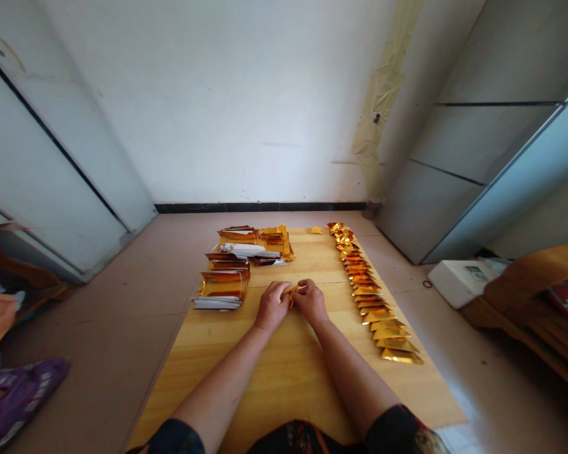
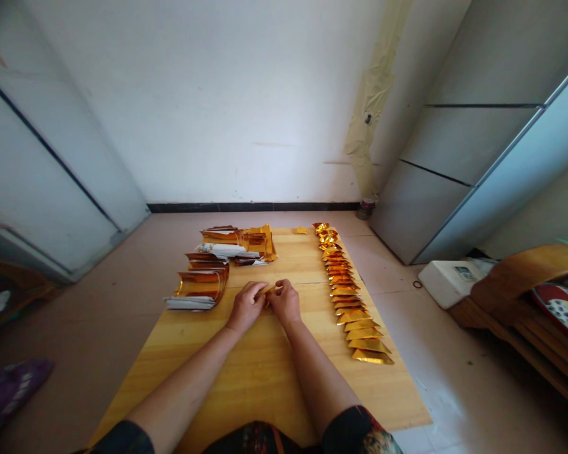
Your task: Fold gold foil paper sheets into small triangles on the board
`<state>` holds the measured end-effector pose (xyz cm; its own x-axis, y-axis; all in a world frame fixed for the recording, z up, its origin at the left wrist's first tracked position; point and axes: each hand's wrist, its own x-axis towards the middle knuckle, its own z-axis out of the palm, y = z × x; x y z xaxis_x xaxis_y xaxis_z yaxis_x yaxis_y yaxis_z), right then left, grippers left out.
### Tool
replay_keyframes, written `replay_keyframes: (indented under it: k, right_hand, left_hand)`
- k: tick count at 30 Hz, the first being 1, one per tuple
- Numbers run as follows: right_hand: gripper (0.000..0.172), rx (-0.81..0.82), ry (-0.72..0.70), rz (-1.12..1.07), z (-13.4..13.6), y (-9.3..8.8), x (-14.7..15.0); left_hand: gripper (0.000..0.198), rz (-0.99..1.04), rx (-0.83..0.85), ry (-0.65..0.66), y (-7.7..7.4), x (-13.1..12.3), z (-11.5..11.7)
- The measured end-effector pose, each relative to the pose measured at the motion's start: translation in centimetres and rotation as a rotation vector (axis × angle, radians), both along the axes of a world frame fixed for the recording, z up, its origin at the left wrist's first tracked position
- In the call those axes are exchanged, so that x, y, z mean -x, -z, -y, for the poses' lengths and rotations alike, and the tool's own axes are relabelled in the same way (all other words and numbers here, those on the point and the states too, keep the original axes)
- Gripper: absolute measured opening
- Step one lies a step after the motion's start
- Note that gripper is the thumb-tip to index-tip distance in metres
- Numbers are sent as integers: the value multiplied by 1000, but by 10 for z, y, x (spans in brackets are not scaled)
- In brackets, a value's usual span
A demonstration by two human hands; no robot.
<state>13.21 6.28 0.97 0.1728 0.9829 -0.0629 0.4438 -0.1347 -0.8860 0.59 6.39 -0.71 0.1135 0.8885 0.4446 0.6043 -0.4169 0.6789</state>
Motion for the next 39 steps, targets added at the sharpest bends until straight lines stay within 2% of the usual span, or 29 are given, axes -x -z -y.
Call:
replay_keyframes:
  k: [4,10,14,17,21,26,31,39]
  right_hand:
    - [38,-64,45,-52,2,4,3]
    - [38,-182,-31,-298,3,15,6]
    - [33,-210,-80,-463,2,15,7]
    - [32,-219,-88,-503,2,16,6]
    - [32,-235,-83,-478,2,16,4]
    - [33,-244,-82,-406,3,18,3]
    - [33,-267,-79,-211,4,20,3]
    - [33,-270,-50,53,9,9,6]
  left_hand:
    - [28,64,75,6,0,0,3]
    - [33,205,226,-6,-1,2,4]
    - [40,401,386,44,-6,3,2]
    - [43,561,479,95,-8,3,1]
    - [46,674,534,138,-6,4,-1]
    - [43,709,549,164,-4,6,-1]
    - [37,665,530,142,-6,4,0]
    - [33,536,432,108,-9,0,4]
